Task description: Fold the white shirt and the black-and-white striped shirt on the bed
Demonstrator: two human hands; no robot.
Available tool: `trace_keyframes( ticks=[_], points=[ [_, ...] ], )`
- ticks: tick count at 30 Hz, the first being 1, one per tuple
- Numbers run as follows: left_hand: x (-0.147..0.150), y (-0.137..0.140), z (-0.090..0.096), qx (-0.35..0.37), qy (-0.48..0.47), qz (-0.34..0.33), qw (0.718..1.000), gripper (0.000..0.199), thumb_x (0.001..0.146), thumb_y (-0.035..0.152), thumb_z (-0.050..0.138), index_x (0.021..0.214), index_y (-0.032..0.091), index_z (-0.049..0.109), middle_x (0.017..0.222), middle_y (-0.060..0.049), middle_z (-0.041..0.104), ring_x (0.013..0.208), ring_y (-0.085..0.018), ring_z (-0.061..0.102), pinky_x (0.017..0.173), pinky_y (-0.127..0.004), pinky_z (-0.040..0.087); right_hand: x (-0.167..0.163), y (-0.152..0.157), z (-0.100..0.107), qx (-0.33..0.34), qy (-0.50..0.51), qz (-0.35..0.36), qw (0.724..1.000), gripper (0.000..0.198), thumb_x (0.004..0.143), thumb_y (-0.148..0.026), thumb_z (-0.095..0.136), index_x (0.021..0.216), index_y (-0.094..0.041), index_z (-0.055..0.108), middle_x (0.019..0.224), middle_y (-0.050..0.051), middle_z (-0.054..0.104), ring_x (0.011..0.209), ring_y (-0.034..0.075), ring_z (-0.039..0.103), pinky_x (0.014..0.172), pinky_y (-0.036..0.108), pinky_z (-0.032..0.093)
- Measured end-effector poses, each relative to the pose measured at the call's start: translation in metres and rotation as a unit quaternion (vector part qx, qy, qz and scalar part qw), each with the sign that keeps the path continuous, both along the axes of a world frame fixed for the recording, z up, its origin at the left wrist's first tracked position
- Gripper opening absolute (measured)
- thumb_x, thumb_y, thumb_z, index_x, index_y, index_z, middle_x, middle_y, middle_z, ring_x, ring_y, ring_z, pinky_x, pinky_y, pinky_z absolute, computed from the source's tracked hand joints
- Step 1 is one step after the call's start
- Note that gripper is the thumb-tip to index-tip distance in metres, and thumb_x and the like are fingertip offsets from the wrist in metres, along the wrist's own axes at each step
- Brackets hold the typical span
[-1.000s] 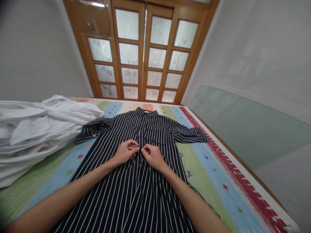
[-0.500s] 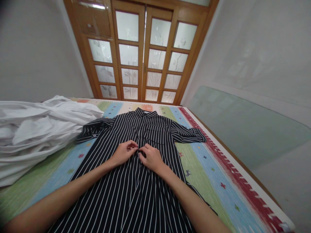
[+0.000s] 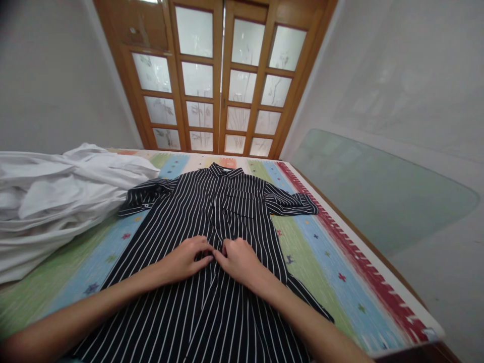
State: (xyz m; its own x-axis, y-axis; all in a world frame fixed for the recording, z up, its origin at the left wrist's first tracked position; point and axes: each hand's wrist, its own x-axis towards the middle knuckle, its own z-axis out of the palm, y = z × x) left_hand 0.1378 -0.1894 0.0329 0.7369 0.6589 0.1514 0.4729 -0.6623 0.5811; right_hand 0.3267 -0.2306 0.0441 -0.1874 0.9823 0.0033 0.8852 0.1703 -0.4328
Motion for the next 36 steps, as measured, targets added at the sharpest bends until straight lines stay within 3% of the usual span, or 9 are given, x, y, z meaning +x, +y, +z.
trace_keyframes(
  ticks=[4,8,11,18,22,27,32,36],
  points=[
    [0.006,0.001,-0.005,-0.007,0.016,0.022,1.0,0.016,0.087,0.024,0.058,0.098,0.016,0.066,0.082,-0.003,0.06,0.075,-0.018,0.056,0.072,-0.03,0.043,-0.002,0.008,-0.011,0.015,-0.032,-0.056,0.998,0.031,0.094,-0.032,0.046,0.072,-0.017,0.062,0.071,0.007,0.067,0.068,0.018,0.062,0.06,0.027,0.034],
    [0.009,0.001,-0.007,0.001,0.009,0.02,1.0,0.009,0.085,0.022,0.058,0.087,0.015,0.064,0.08,-0.002,0.059,0.072,-0.017,0.055,0.069,-0.029,0.042,-0.002,0.017,-0.01,0.004,-0.034,-0.069,0.997,0.033,0.092,-0.037,0.05,0.066,-0.018,0.058,0.07,0.007,0.067,0.068,0.019,0.061,0.059,0.027,0.033],
    [0.009,-0.001,-0.005,-0.009,-0.003,0.014,1.0,0.003,0.082,0.017,0.058,0.083,0.016,0.062,0.078,-0.001,0.058,0.07,-0.016,0.054,0.068,-0.028,0.042,-0.002,0.02,-0.007,-0.002,-0.029,-0.063,0.998,0.03,0.089,-0.027,0.049,0.062,-0.018,0.055,0.064,0.006,0.063,0.064,0.017,0.059,0.058,0.026,0.032],
    [0.0,0.001,0.006,-0.103,-0.058,0.03,0.993,0.007,0.081,0.021,0.059,0.082,0.016,0.063,0.076,-0.001,0.063,0.065,-0.013,0.056,0.062,-0.024,0.043,0.011,0.018,0.009,0.007,0.082,-0.058,0.995,0.017,0.076,-0.017,0.053,0.06,-0.019,0.048,0.058,0.0,0.058,0.054,0.013,0.056,0.054,0.023,0.035],
    [-0.004,0.005,0.008,-0.179,-0.111,0.056,0.976,0.009,0.079,0.022,0.061,0.081,0.015,0.065,0.071,-0.001,0.064,0.066,-0.013,0.059,0.063,-0.023,0.046,0.017,0.017,0.014,-0.036,0.247,-0.066,0.966,0.005,0.073,-0.015,0.054,0.073,-0.019,0.051,0.057,-0.004,0.058,0.042,0.009,0.055,0.046,0.02,0.039],
    [-0.001,0.006,0.009,-0.237,-0.158,0.067,0.956,0.015,0.076,0.026,0.063,0.083,0.014,0.068,0.072,-0.002,0.066,0.066,-0.014,0.061,0.064,-0.024,0.049,0.015,0.019,0.009,-0.062,0.388,-0.027,0.919,0.024,0.067,-0.013,0.059,0.088,-0.021,0.049,0.06,-0.008,0.056,0.046,0.008,0.052,0.046,0.019,0.04],
    [0.002,0.007,0.007,-0.27,-0.136,0.057,0.951,0.022,0.079,0.03,0.061,0.089,0.014,0.072,0.071,-0.002,0.067,0.059,-0.013,0.06,0.06,-0.024,0.05,0.012,0.017,0.008,-0.128,0.432,-0.001,0.893,0.024,0.068,-0.018,0.064,0.086,-0.02,0.049,0.06,-0.007,0.057,0.051,0.008,0.053,0.052,0.021,0.043],
    [0.004,0.007,0.002,-0.27,-0.138,0.046,0.952,0.021,0.079,0.03,0.061,0.089,0.015,0.072,0.074,-0.002,0.068,0.06,-0.013,0.061,0.061,-0.025,0.05,0.011,0.013,0.006,-0.128,0.436,-0.005,0.891,0.023,0.069,-0.021,0.066,0.086,-0.019,0.052,0.06,-0.006,0.06,0.051,0.01,0.055,0.053,0.023,0.045]
  ],
)
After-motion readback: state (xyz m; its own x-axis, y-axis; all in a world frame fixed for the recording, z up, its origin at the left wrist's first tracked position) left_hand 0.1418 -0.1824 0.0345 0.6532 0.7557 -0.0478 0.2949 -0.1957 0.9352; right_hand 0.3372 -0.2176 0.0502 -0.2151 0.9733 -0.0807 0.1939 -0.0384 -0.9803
